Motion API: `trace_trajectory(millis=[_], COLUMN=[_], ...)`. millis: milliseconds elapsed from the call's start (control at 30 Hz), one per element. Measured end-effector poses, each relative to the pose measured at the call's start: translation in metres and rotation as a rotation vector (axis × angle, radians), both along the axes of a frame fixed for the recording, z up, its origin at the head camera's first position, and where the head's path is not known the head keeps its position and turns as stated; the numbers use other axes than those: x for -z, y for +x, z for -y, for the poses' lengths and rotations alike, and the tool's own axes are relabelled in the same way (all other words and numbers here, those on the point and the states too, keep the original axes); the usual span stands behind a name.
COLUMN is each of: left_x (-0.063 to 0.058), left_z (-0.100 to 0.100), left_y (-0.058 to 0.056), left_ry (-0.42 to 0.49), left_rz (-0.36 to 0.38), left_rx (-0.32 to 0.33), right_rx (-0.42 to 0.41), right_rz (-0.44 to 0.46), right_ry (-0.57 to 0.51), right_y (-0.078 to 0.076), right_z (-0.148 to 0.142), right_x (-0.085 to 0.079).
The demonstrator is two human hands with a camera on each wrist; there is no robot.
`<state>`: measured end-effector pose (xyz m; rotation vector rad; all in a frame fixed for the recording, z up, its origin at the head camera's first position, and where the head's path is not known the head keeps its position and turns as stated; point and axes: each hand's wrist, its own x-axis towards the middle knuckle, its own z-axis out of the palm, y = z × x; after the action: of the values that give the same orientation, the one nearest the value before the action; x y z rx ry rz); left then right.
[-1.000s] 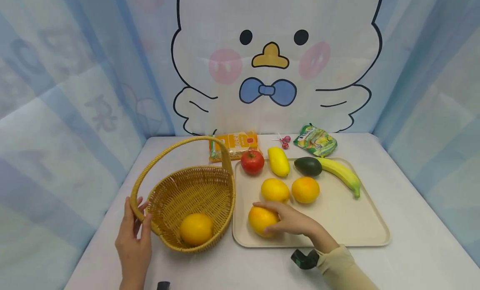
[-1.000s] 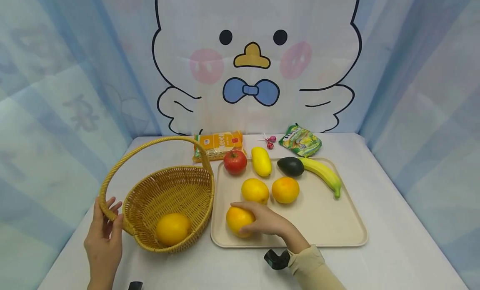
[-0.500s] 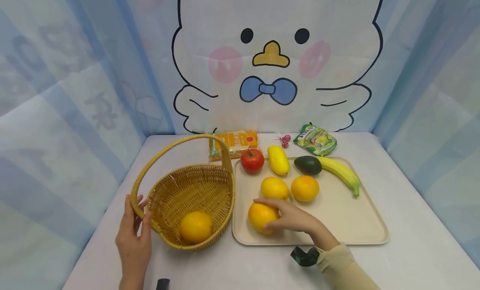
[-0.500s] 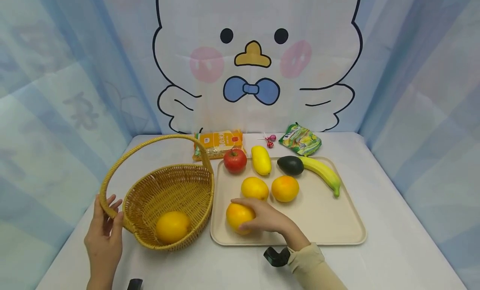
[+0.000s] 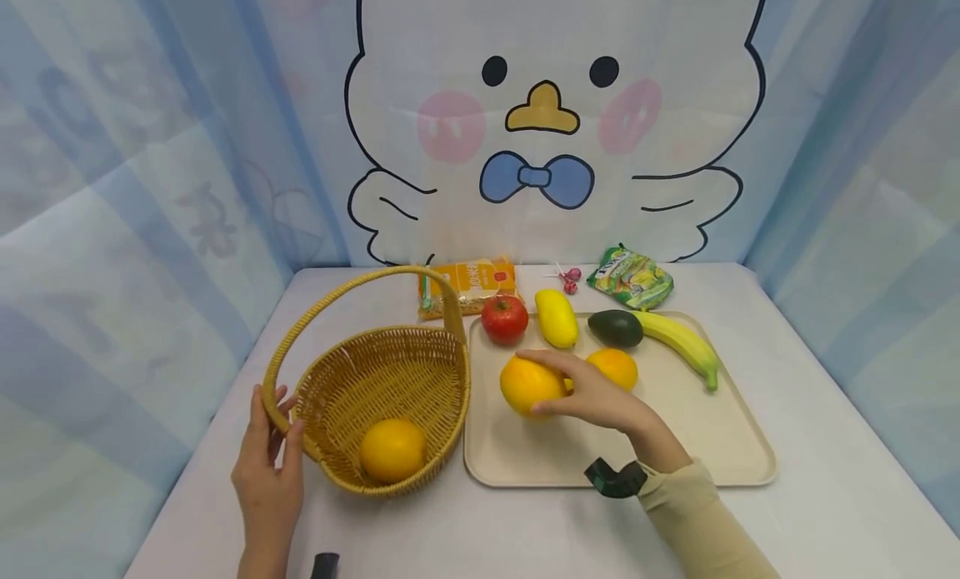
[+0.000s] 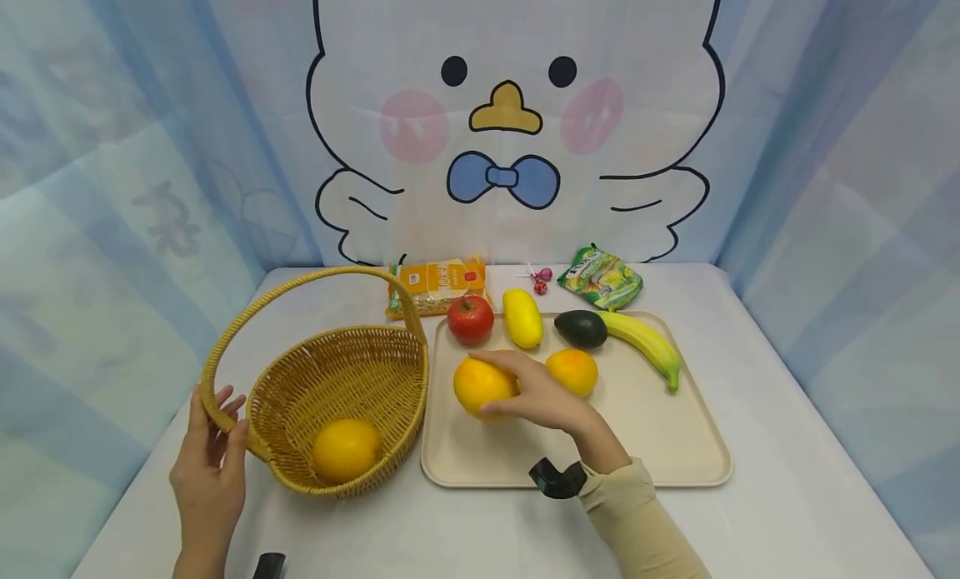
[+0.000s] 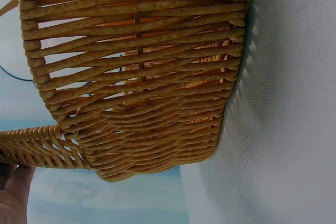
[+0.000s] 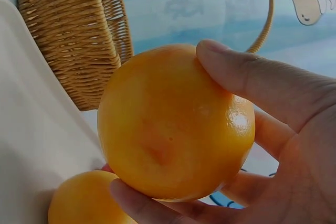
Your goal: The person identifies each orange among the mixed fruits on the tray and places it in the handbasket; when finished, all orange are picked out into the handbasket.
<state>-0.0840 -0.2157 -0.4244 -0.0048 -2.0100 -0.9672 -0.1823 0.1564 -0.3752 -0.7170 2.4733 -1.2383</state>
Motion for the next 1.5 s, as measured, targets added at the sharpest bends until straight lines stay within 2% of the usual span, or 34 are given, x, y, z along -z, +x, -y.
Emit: trace_trajectory(millis=[333, 533, 933, 1500], left_x=[-0.002, -0.003, 0.0, 0.002], left_z=[-0.002, -0.002, -0.001, 0.002], left_y=[0.002, 0.001, 0.001, -0.001], left_ry=[0.006, 0.011, 0.022, 0.018], left_rz=[0.035, 0.029, 0.044, 0.027], left_rx=[-0.009, -0.005, -0.015, 0.005], right_rx=[0.013, 0.015, -0.017, -0.065], right_rz=[-0.021, -0.017, -0.027, -0.062], right_ry=[0.018, 0.009, -0.004, 0.001], right_y=[-0.003, -0.004, -0.006, -0.01], right_z=[-0.002, 0.001, 0.012, 0.034], right_x=[-0.003, -0.005, -0.012, -0.021])
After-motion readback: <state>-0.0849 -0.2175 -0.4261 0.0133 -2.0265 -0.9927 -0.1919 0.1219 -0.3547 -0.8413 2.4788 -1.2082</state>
